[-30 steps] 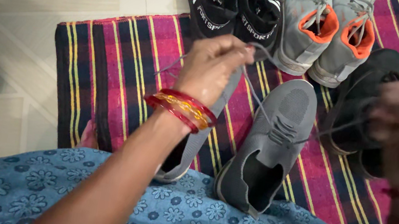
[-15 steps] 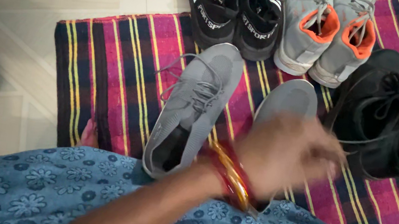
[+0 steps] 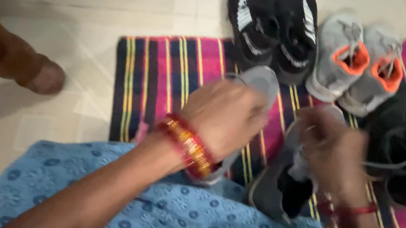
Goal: The person unlaces and relaces several pairs of shoes arranged on a striped mat. They handle black, gray, and white sneakers, removing the laces and then rethreading them through the eyelets before tying them.
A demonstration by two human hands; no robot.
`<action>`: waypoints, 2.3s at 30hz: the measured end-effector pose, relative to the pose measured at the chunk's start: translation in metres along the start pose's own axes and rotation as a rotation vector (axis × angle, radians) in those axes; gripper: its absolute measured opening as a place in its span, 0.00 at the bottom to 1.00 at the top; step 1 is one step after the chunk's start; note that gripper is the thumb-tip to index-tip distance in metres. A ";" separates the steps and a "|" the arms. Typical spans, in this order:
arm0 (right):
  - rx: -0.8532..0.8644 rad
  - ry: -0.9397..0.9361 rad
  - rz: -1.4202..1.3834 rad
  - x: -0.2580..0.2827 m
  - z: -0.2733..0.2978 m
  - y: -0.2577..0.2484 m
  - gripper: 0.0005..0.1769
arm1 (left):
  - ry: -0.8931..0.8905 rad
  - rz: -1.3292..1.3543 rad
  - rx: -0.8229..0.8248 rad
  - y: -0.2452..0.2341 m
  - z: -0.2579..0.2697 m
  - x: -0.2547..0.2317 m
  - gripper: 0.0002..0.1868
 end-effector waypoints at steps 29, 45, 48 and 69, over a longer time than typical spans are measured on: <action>0.073 0.227 0.165 0.018 -0.018 0.082 0.21 | -0.155 -0.115 0.038 0.040 -0.026 0.094 0.05; 0.040 0.179 -0.335 0.015 -0.019 0.088 0.03 | -0.131 0.024 -0.208 0.004 -0.028 0.089 0.05; 0.161 0.250 -0.896 0.012 -0.019 0.104 0.03 | -0.076 0.338 -0.071 0.011 -0.034 0.078 0.05; 0.509 0.201 -0.551 0.067 -0.019 0.080 0.08 | -0.639 0.624 -0.522 -0.034 -0.021 0.189 0.18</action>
Point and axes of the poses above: each hand's wrist, its own z-axis away from the middle knuckle, its own y-axis out of the palm, x = y × z, the point moved 9 cm from there along -z, towards the middle knuckle, and after that the axes turned 4 degrees about z, right-handed, at the moved point
